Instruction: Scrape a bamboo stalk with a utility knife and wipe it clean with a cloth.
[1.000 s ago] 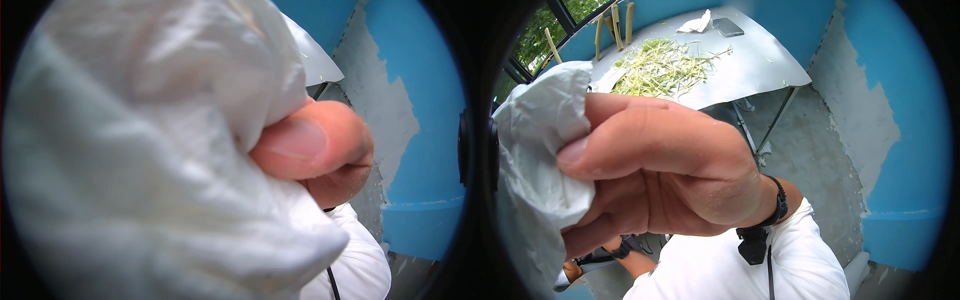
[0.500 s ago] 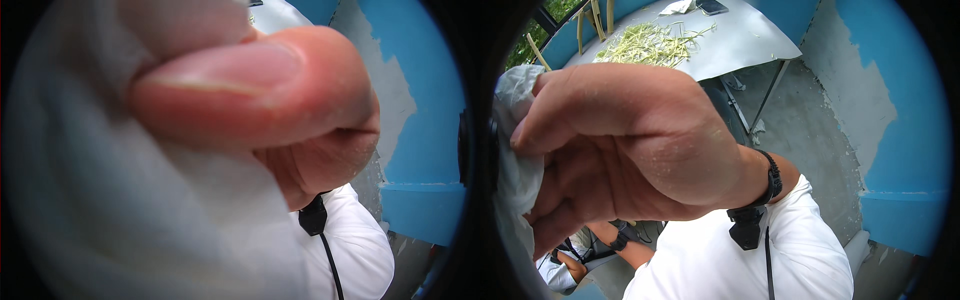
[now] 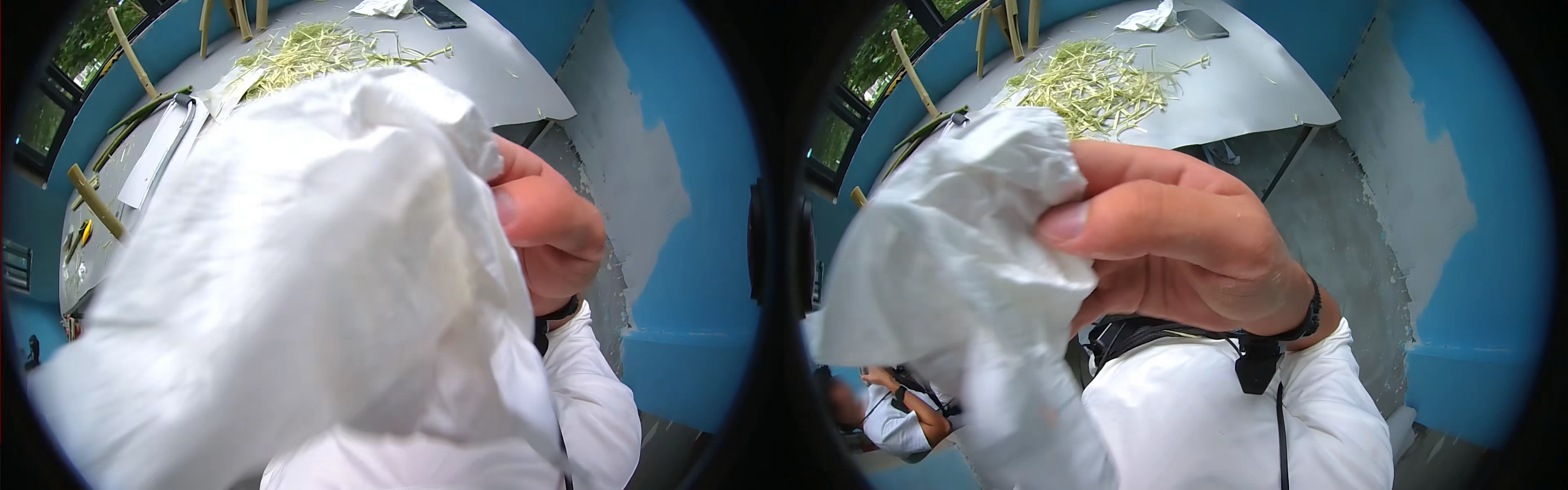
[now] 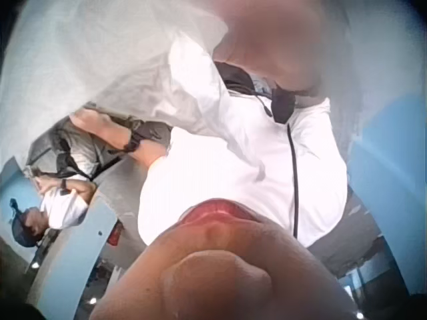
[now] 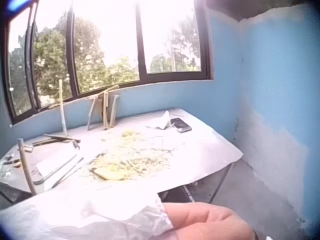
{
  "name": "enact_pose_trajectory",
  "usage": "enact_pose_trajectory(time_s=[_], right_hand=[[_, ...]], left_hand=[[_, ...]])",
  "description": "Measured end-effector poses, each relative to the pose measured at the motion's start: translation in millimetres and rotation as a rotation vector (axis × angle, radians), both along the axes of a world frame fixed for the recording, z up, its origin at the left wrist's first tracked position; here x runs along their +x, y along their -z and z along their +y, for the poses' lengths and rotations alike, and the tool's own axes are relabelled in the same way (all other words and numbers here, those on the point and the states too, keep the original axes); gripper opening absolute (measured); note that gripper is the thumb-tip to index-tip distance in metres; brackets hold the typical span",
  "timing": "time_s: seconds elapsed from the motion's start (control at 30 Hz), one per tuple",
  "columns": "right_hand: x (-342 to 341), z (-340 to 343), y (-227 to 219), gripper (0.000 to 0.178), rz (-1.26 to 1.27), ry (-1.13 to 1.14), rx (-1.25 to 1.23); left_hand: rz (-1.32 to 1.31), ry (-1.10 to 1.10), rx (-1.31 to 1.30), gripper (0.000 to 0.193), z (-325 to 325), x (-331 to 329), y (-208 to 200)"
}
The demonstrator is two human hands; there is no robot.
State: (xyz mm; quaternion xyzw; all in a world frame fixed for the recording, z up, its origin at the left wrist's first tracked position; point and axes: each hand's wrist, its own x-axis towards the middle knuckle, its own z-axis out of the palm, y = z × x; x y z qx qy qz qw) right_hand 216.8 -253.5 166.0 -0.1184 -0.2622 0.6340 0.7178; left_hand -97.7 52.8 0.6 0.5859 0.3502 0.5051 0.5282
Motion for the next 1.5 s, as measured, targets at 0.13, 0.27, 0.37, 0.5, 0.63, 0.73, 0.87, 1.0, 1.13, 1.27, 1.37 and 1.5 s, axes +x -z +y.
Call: enact_pose_trajectory(time_s=[0.13,0.27,0.37,0.5,0.63,0.73,0.87,1.0,1.13,1.27,1.37,1.5], right_hand=[[34,-15,31,0.049,-0.730,0.458,-0.274],[95,-13,48,0.037,-1.462,0.953,-0.479],[157,0,33,0.033,-1.625,1.143,-0.573],[259,-5,50,0.031,-1.512,1.064,-0.790],[302,-4,61,0.030,-1.477,1.085,-0.934],[323,0,64,0.034,-1.351,1.043,-0.894],[331,-5,75,0.045,-1.575,0.877,-0.942],[348,-15,85,0.045,-1.793,0.675,-0.877],[355,-18,89,0.036,-1.874,0.716,-0.818],[359,-13,88,0.032,-1.887,0.943,-0.578],[345,-11,77,0.030,-2.031,1.123,-0.332],[258,-28,19,0.034,-2.221,1.192,-0.243]], left_hand=[[-0.021,0.044,-0.005,0.044,10,8,10],[-0.063,-0.023,-0.016,0.041,-12,13,18],[-0.067,-0.040,-0.019,0.039,-11,7,0],[-0.044,-0.025,-0.037,0.040,-7,3,-3],[-0.025,-0.051,-0.038,0.041,-19,0,2],[-0.038,-0.060,-0.053,0.041,-23,6,9],[-0.083,-0.039,-0.061,0.042,-29,12,20],[-0.103,-0.053,-0.062,0.044,-37,26,6],[-0.096,-0.036,-0.052,0.045,-35,21,6],[-0.097,-0.043,-0.075,0.046,-31,13,7],[-0.106,-0.045,-0.088,0.047,-30,14,7],[-0.118,-0.023,-0.085,0.047,-22,18,8]])
